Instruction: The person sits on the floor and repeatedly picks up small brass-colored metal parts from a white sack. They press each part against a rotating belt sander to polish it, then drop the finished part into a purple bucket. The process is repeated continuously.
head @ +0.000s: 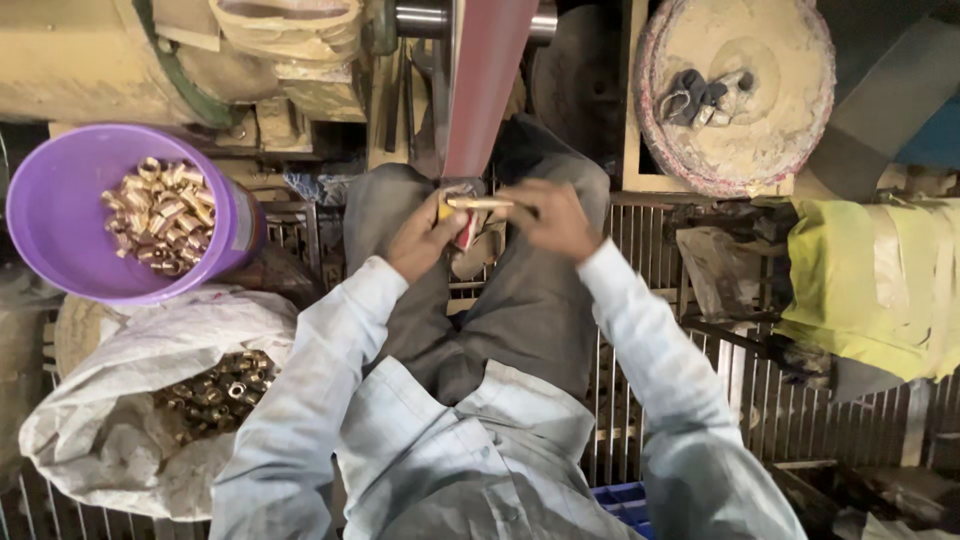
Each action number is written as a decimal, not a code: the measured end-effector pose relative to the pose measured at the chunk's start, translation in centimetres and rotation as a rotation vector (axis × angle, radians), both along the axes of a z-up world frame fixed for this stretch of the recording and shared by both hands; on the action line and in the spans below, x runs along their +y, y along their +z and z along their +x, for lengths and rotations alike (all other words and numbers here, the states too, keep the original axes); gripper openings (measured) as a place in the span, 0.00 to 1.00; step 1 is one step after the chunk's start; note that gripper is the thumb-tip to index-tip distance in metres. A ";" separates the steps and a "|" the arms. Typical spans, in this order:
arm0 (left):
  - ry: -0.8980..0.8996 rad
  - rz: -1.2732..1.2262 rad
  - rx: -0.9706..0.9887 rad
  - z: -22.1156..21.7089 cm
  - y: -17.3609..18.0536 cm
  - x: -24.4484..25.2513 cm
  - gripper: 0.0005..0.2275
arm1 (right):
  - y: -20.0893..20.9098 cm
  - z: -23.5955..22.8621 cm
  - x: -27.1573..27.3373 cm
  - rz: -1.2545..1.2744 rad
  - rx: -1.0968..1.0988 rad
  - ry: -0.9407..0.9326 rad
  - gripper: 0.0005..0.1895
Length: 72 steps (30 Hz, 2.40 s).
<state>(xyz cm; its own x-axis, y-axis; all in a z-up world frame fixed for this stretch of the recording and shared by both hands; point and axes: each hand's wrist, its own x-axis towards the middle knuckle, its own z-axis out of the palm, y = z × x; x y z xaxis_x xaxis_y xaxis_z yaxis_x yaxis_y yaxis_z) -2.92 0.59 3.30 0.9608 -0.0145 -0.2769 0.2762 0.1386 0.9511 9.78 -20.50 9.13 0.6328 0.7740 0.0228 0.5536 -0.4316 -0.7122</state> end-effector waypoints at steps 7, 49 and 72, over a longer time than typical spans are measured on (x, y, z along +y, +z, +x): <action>-0.070 0.128 -0.160 -1.7 0.9 0.6 0.21 | 1.9 -4.2 -1.0 0.085 -0.496 0.025 0.20; 0.125 -0.469 0.114 2.9 -2.7 -1.6 0.05 | -3.5 3.7 1.4 -0.141 0.219 -0.029 0.14; 0.066 -0.537 0.142 2.9 -2.4 -1.2 0.06 | -1.7 7.5 2.6 -0.369 1.558 -0.158 0.24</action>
